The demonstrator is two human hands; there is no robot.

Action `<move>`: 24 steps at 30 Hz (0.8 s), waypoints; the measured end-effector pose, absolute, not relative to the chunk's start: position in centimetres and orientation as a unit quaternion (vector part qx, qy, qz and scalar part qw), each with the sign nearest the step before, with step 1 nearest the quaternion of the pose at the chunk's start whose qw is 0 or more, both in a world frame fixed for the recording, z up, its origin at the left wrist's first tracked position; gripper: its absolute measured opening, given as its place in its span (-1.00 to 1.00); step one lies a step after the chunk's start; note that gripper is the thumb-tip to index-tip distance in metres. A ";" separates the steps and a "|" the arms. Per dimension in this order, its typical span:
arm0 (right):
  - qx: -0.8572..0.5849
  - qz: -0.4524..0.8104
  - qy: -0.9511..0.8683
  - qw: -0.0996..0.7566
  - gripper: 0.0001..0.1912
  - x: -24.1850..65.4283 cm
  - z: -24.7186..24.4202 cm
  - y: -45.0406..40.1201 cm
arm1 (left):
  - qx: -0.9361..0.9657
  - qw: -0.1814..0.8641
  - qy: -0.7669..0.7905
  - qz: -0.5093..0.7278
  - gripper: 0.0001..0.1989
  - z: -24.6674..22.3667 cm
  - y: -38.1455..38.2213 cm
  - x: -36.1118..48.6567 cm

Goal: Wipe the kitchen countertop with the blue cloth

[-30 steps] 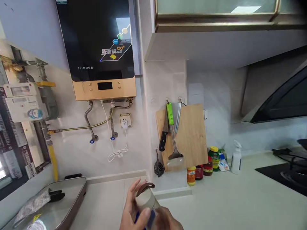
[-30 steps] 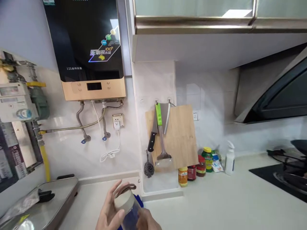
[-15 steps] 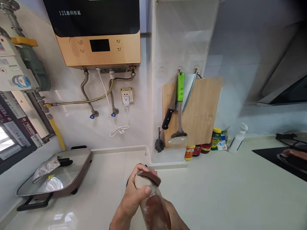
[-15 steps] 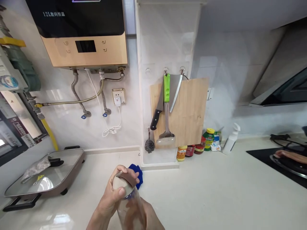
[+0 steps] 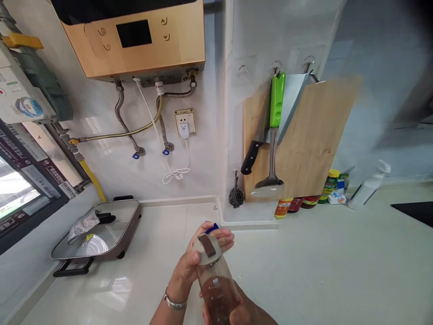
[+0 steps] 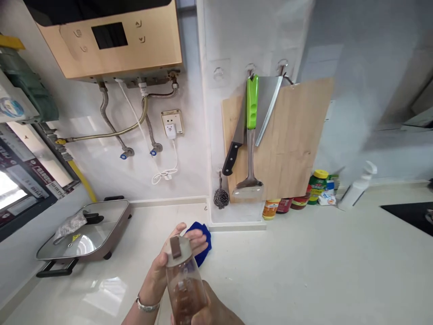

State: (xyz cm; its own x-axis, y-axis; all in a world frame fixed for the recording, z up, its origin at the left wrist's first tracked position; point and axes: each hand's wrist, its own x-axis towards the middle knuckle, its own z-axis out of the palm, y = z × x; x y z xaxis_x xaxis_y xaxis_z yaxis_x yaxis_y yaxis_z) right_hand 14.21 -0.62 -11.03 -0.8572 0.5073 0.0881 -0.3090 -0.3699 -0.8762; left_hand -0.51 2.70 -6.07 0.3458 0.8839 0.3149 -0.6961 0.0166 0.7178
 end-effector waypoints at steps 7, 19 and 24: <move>-0.211 0.705 -0.552 0.391 -0.41 13.8 -10.6 1.4 | 0.425 0.597 0.260 0.629 -0.08 -6.7 2.0 -3.1; -0.382 0.550 -0.646 0.367 -0.49 13.7 -11.8 0.9 | 0.401 0.447 0.466 0.650 -0.37 -7.5 1.6 -0.4; -0.365 0.606 -0.595 0.381 -0.52 14.5 -11.7 0.5 | 0.408 0.506 0.444 0.617 -0.36 -7.3 2.3 -0.1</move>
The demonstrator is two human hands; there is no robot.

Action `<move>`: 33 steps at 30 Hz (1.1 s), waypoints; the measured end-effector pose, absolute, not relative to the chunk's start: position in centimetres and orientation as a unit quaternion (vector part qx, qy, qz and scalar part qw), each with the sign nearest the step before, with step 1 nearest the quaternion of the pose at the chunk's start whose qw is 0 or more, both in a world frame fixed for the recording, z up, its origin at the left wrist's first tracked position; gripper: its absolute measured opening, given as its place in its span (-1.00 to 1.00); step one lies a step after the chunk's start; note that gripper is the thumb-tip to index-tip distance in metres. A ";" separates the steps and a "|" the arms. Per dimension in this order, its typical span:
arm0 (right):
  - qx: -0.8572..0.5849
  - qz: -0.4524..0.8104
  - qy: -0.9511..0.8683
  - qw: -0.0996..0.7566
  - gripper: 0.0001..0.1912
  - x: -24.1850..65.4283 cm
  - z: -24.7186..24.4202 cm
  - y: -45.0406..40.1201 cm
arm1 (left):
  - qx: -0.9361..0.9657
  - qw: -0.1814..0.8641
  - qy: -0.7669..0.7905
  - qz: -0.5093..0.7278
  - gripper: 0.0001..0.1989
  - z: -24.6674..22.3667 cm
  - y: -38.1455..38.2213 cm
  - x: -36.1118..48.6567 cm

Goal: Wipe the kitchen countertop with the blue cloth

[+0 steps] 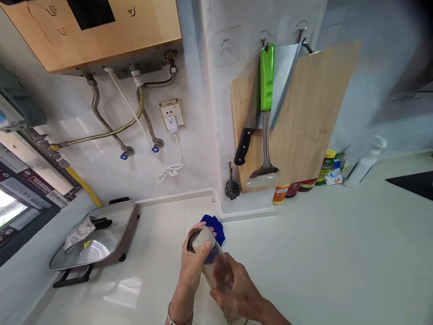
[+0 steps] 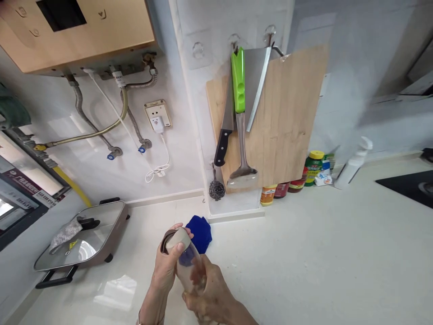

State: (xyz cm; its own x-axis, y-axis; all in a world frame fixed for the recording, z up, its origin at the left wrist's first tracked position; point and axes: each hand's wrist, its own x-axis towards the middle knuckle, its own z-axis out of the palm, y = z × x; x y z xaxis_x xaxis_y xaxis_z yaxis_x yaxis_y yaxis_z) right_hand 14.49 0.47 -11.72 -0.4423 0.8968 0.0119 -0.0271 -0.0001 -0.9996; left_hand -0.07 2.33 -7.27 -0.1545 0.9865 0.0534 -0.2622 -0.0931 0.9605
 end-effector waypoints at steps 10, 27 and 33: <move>-0.215 0.718 -0.496 0.438 -0.38 14.5 -12.1 2.1 | 0.455 0.639 0.370 0.498 -0.27 -10.3 1.6 -0.5; -0.538 0.238 -0.699 0.408 -0.38 21.8 -26.4 6.1 | 0.320 0.399 0.505 0.695 -0.31 -8.9 5.8 -8.5; -0.541 -0.089 -0.770 0.326 -0.43 26.2 -36.1 6.5 | 0.348 0.294 0.597 0.661 -0.40 -10.5 10.9 -11.4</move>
State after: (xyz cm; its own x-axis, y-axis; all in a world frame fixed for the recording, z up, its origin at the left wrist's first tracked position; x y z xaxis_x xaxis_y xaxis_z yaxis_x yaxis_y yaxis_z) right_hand 26.18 6.49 -36.10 -0.2017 0.7758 0.5978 0.8913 0.3985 -0.2164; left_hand -11.40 10.90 -10.53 -0.5854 0.8034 0.1085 0.0264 -0.1149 0.9930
